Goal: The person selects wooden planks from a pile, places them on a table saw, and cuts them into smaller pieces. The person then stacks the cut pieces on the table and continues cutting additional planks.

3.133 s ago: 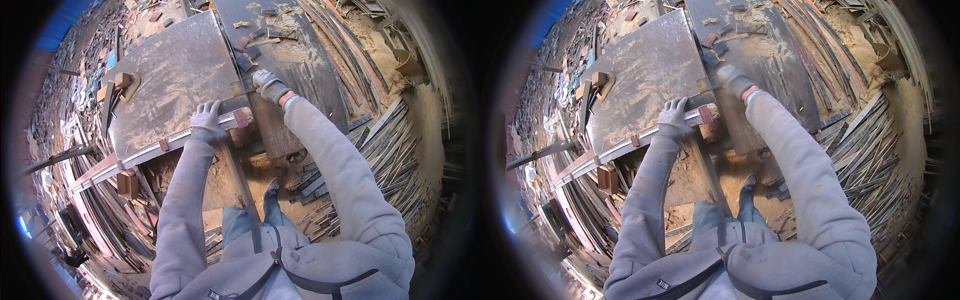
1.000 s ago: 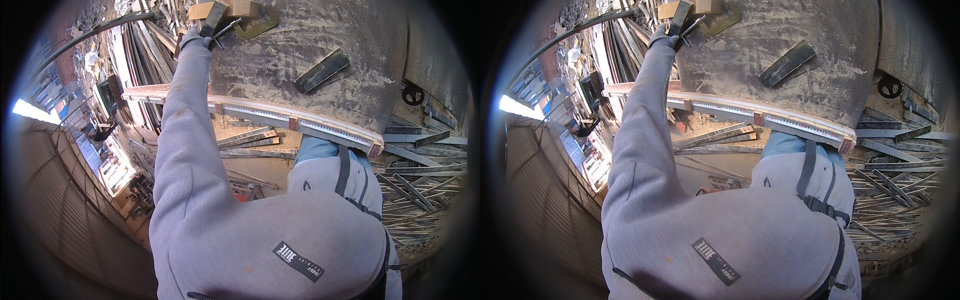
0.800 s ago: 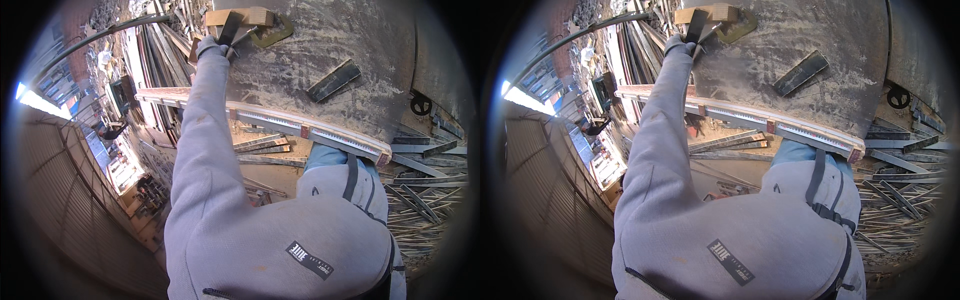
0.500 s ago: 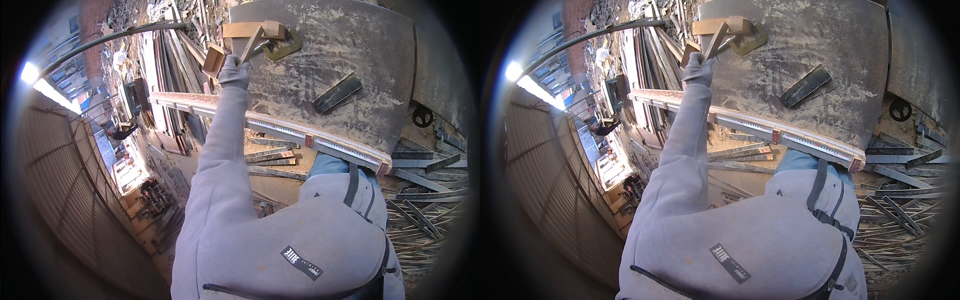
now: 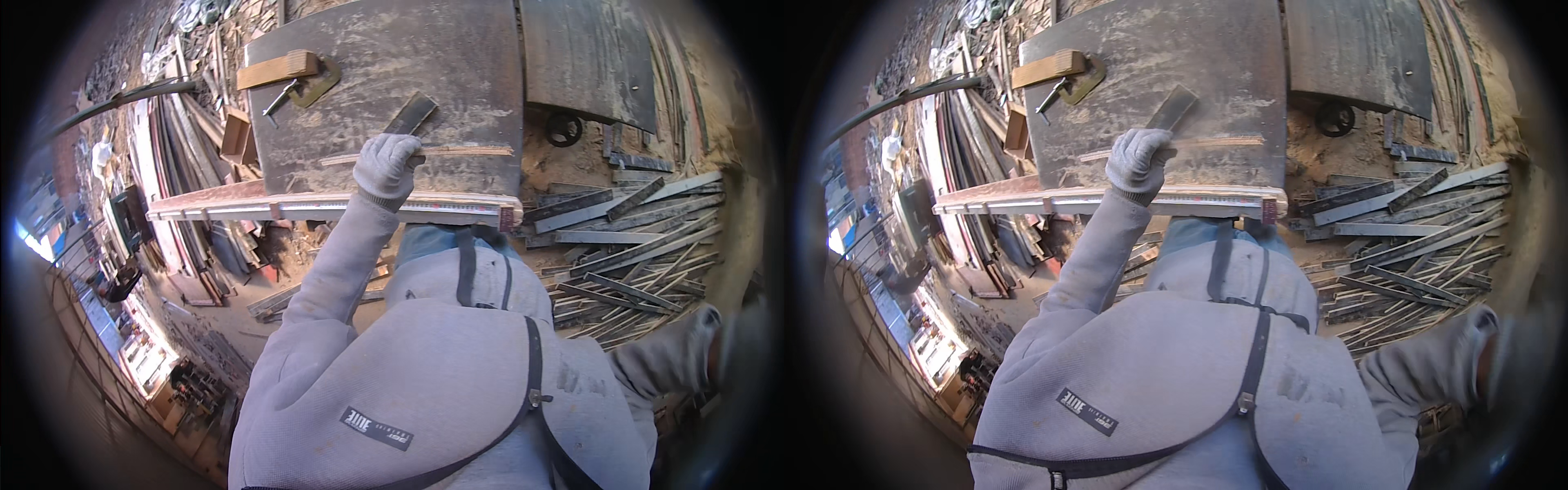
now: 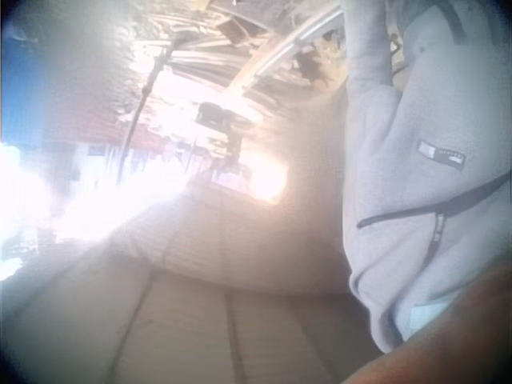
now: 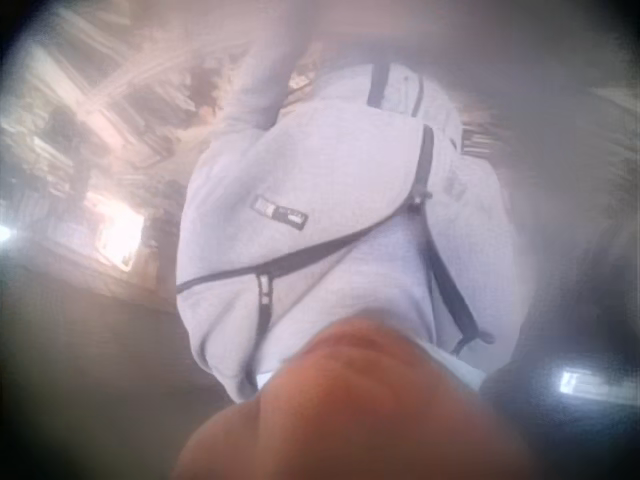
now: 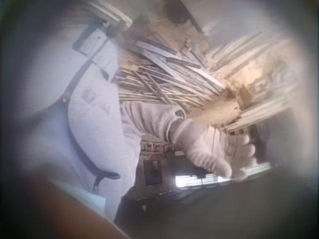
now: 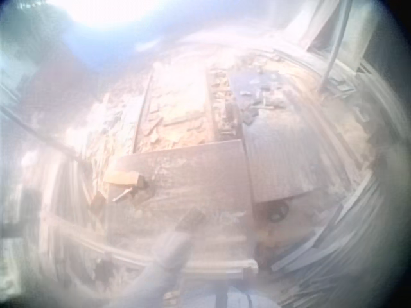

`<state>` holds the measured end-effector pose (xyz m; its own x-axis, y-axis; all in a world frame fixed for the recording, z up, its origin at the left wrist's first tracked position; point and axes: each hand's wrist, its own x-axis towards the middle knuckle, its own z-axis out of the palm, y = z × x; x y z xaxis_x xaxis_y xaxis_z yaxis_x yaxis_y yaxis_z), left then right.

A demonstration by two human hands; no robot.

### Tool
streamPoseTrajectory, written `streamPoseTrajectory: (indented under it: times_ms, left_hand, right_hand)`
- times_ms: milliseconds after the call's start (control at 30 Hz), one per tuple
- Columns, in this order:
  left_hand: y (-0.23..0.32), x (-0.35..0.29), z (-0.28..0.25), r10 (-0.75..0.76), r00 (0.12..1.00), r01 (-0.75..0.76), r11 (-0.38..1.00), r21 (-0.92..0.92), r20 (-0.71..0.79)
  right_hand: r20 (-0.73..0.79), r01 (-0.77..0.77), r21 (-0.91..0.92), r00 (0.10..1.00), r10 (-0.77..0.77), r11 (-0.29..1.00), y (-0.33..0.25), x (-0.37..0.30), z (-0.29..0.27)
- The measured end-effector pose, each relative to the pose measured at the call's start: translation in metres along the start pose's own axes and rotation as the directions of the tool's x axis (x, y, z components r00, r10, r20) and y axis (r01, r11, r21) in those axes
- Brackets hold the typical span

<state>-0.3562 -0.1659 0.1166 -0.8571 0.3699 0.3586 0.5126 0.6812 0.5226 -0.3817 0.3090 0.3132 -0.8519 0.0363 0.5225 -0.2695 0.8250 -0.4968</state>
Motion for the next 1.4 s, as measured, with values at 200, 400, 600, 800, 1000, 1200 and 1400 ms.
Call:
streamPoseTrajectory:
  times_ms: [200, 400, 600, 800, 1000, 1200, 1400]
  left_hand:
    - [0.046, -0.023, 0.077, -0.201, 0.945, 0.25, 0.953, -0.174, 0.257]
    - [0.036, -0.051, 0.082, -0.218, 0.81, 0.164, 0.976, 0.146, 0.544]
    - [0.032, -0.098, 0.075, -0.302, 0.67, 0.083, 0.938, 0.335, 0.678]
    - [0.018, -0.101, 0.084, -0.053, 0.859, -0.021, 0.99, 0.139, 0.51]
    - [0.019, -0.101, 0.086, 0.025, 0.898, -0.079, 0.991, 0.105, 0.44]
    - [0.018, -0.108, 0.085, -0.026, 0.867, -0.055, 0.988, 0.147, 0.497]
    - [0.023, -0.114, 0.083, -0.022, 0.858, -0.081, 0.981, 0.177, 0.513]
  right_hand:
    - [0.655, -0.653, 0.411, 0.697, 0.292, 0.636, -0.007, -0.178, 0.151]
    - [0.701, -0.865, 0.242, 0.47, 0.537, 0.44, 0.036, -0.274, 0.231]
    - [0.755, -0.876, 0.15, 0.401, 0.519, 0.458, 0.058, -0.282, 0.242]
    - [0.727, -0.768, 0.17, 0.521, 0.447, 0.618, 0.073, -0.294, 0.234]
    - [0.613, -0.319, -0.012, 0.746, 0.259, 0.948, 0.078, -0.284, 0.207]
    - [0.716, -0.037, -0.223, 0.672, 0.19, 0.974, 0.07, -0.301, 0.18]
    - [0.698, -0.067, -0.253, 0.679, 0.23, 0.965, 0.066, -0.301, 0.189]
